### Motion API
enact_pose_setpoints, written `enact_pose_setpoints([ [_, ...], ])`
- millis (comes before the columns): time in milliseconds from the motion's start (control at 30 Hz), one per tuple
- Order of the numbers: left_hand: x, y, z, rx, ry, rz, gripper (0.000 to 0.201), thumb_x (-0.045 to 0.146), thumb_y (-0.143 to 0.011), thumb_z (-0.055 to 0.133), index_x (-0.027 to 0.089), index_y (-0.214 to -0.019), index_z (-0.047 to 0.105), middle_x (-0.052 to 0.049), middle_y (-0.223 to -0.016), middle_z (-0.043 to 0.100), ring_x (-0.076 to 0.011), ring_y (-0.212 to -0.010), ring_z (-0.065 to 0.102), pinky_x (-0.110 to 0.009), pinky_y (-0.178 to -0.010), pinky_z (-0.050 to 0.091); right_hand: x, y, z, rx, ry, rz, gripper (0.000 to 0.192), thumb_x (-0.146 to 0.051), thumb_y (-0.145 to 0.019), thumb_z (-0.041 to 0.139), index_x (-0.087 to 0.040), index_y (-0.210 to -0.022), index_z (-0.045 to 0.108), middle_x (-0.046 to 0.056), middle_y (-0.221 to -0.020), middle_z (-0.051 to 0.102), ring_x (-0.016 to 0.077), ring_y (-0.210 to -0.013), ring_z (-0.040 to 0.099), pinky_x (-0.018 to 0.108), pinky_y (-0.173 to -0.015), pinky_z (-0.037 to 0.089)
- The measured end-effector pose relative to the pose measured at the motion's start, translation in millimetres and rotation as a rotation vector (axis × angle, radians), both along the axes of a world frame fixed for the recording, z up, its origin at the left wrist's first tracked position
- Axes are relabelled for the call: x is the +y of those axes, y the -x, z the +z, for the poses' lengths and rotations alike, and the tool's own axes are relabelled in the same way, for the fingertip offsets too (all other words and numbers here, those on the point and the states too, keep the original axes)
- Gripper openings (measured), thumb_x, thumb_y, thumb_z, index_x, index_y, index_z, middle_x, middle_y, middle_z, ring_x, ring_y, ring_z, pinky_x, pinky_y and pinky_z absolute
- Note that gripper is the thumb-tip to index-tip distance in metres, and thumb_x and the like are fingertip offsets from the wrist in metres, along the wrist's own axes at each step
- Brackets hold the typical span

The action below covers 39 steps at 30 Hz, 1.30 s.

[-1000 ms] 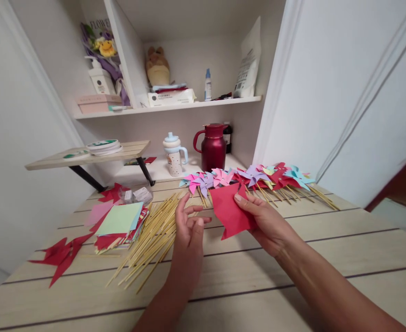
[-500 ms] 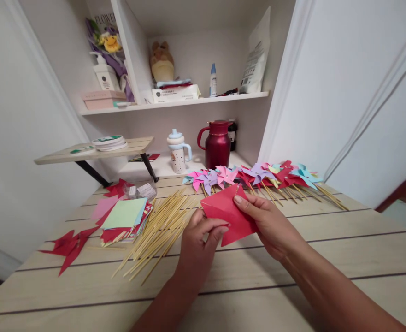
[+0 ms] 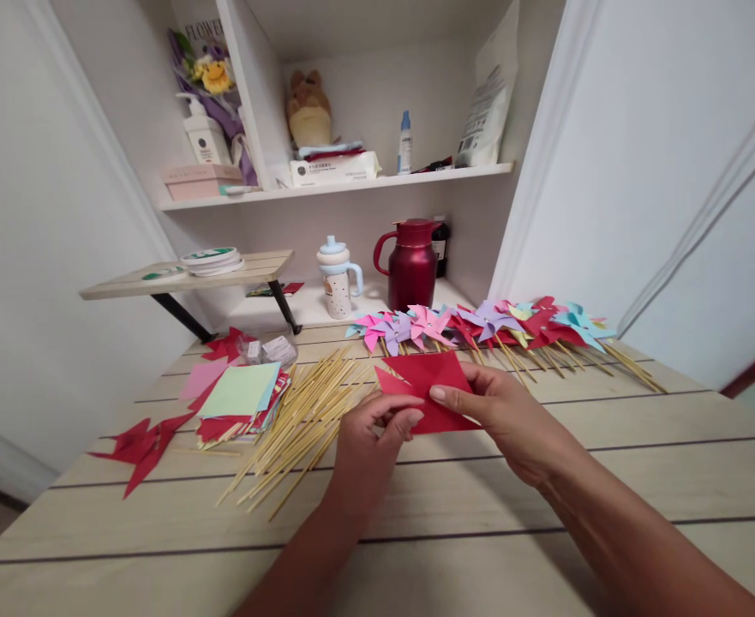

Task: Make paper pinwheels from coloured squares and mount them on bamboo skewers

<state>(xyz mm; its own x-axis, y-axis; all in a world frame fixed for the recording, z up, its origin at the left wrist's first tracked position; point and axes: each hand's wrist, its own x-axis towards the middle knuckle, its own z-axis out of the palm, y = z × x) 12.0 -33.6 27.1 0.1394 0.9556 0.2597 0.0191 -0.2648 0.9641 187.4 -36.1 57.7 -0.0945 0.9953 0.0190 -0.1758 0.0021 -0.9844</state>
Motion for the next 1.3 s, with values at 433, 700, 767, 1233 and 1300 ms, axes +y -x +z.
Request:
enact_pose_setpoints([
  [433, 4, 2, 4.7, -0.198, 0.016, -0.122, 0.029, 0.035, -0.081, 0.074, 0.02, -0.106, 0.073, 0.0, -0.071, 0.064, -0.013, -0.066, 0.062, -0.027, -0.069, 0.052, 0, -5, -1.1, 0.174, 0.064, 0.041, 0.017, -0.036, -0.077, 0.082, -0.021, -0.084, 0.079, 0.002, -0.081, 0.081, 0.0136, -0.07, 0.072, 0.023, -0.071, 0.054],
  [700, 4, 1, 2.6, -0.147, -0.034, -0.047, 0.008, 0.027, -0.078, 0.075, 0.02, -0.075, 0.074, 0.001, -0.075, 0.063, -0.0096, -0.063, 0.06, -0.023, -0.064, 0.047, 3, -2, -1.4, 0.155, 0.053, 0.005, 0.023, -0.038, -0.072, 0.085, -0.02, -0.086, 0.079, 0.003, -0.08, 0.08, 0.0137, -0.069, 0.069, 0.024, -0.068, 0.053],
  [767, 5, 1, 0.7, -0.102, -0.033, -0.01, 0.009, 0.026, -0.077, 0.075, 0.019, -0.072, 0.073, 0.002, -0.071, 0.061, -0.0087, -0.059, 0.057, -0.022, -0.061, 0.045, 3, -1, -2.1, 0.087, 0.014, -0.022, 0.024, -0.04, -0.073, 0.084, -0.021, -0.085, 0.079, 0.002, -0.08, 0.079, 0.014, -0.07, 0.068, 0.024, -0.069, 0.052],
  [1233, -1, -2, 2.4, 0.049, -0.142, 0.199, 0.013, 0.026, -0.078, 0.073, 0.02, -0.067, 0.073, 0.002, -0.067, 0.06, -0.0092, -0.054, 0.052, -0.023, -0.052, 0.041, 2, 1, -10.8, -0.05, 0.014, 0.008, 0.025, -0.044, -0.077, 0.08, -0.021, -0.087, 0.079, 0.002, -0.079, 0.078, 0.0153, -0.069, 0.065, 0.028, -0.069, 0.05],
  [1300, -1, -3, 3.2, 0.066, -0.161, 0.208, 0.012, 0.025, -0.078, 0.073, 0.02, -0.067, 0.074, 0.002, -0.067, 0.061, -0.0097, -0.055, 0.053, -0.023, -0.053, 0.042, 2, 2, -11.8, -0.056, 0.031, 0.027, 0.025, -0.045, -0.078, 0.079, -0.021, -0.086, 0.079, 0.002, -0.08, 0.078, 0.0154, -0.07, 0.065, 0.027, -0.07, 0.049],
])
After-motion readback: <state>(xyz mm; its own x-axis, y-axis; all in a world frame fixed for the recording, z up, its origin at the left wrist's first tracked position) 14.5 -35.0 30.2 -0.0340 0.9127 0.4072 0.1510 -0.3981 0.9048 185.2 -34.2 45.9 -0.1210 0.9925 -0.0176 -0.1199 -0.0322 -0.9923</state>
